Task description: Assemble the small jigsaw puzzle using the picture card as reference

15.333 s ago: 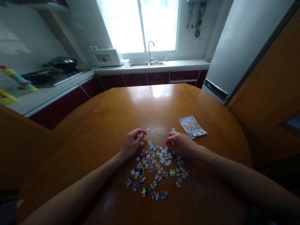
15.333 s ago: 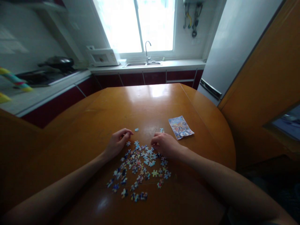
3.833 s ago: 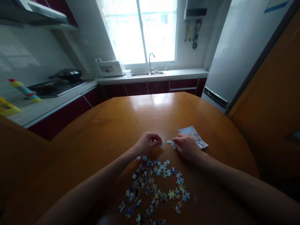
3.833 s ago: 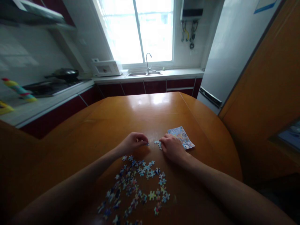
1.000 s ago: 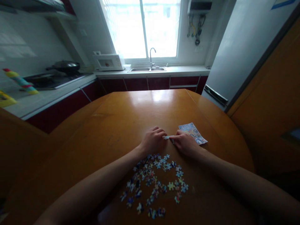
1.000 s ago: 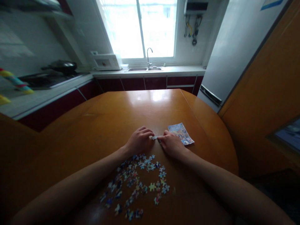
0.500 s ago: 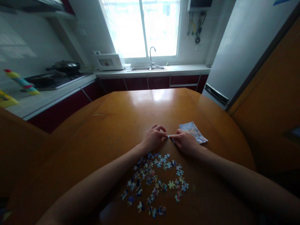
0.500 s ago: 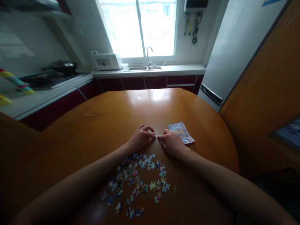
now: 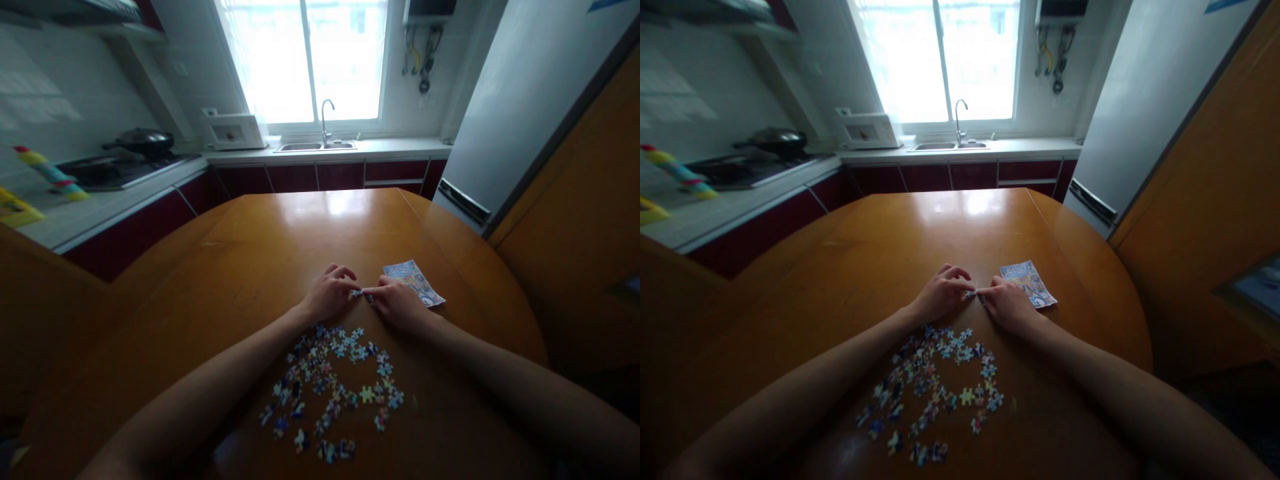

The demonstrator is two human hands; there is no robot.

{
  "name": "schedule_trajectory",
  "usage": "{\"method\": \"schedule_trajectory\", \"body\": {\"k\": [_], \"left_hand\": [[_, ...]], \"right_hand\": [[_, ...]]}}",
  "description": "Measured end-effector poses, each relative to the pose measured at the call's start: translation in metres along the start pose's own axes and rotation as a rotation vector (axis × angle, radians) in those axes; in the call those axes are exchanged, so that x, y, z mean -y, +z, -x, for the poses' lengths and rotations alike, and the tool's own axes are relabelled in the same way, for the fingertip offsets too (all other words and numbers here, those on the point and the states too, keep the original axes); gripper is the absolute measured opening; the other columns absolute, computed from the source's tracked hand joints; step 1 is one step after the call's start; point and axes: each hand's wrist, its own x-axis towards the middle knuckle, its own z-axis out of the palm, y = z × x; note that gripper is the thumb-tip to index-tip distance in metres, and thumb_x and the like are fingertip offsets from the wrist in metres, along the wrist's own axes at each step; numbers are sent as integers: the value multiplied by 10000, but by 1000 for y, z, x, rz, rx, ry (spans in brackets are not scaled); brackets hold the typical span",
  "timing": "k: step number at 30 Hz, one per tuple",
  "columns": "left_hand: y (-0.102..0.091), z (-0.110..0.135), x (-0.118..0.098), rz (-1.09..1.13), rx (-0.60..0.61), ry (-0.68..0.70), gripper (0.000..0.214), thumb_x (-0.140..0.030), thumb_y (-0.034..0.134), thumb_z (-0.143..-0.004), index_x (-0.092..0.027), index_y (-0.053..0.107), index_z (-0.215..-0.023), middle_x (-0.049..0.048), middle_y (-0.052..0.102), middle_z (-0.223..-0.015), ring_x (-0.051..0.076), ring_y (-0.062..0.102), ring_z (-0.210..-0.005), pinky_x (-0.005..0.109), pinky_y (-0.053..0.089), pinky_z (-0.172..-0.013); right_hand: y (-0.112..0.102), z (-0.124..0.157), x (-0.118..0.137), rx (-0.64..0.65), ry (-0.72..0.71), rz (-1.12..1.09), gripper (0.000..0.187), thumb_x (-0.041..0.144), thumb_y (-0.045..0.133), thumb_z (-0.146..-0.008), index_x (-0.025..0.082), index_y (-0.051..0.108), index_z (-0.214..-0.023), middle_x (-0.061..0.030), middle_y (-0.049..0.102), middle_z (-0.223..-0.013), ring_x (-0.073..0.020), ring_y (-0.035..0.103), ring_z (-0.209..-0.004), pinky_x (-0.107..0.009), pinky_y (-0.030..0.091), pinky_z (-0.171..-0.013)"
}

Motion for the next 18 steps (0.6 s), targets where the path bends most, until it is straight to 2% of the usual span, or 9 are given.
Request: {"method": "schedule_trajectory", "body": {"k": [3,4,5,8,10,13,18], "left_hand": [[-16,-5,-12,16,8,-43,347,-54,589,-836,-265,763,-1050,48,673,-1019,198,547,-1008,340,485,-911],[-24,-6,-18,12,43,-69,278,-93,619,-835,-251,772,-1005,50,677,-982,196,565,-979,334,484,-899],[-33,-6,-26,-6,112,-91,199,-144,643,-840,-247,780,-940,46,680,-946,192,582,-938,324,483,-871],[-59,-4,-51,-44,439,-155,102,-211,700,-792,-262,787,-805,20,703,-844,166,608,-772,286,464,-731],[-69,-1,-66,-77,568,-193,101,-215,723,-757,-279,791,-793,5,722,-803,166,620,-752,279,445,-706],[-69,6,-77,-124,609,-183,113,-196,725,-733,-279,787,-780,6,735,-802,177,632,-777,267,421,-672],[-51,14,-73,-146,599,-156,86,-194,748,-703,-251,771,-764,27,729,-801,192,644,-783,259,416,-638]], "right_hand": [[1,-1,0,-10,4,0,313,236,500,-963,332,734,-1147,-44,576,-897,-160,535,-765,-270,330,-679],[1,-1,0,-9,4,0,307,235,503,-961,328,738,-1135,-44,576,-896,-161,537,-771,-271,330,-681],[1,-1,0,-5,4,-1,299,236,505,-960,323,743,-1119,-43,575,-895,-162,539,-774,-272,329,-680],[1,-1,0,13,7,-4,286,249,495,-968,301,756,-1075,-45,571,-894,-160,539,-772,-274,328,-675],[0,-1,1,17,8,-12,289,261,483,-977,287,760,-1058,-49,573,-902,-161,542,-782,-273,334,-682],[-2,0,1,12,7,-23,294,262,476,-981,285,758,-1061,-51,577,-911,-164,552,-799,-271,344,-693],[-1,-1,1,31,11,-11,287,254,487,-979,283,756,-1073,-52,583,-923,-166,560,-806,-269,350,-691]]}}
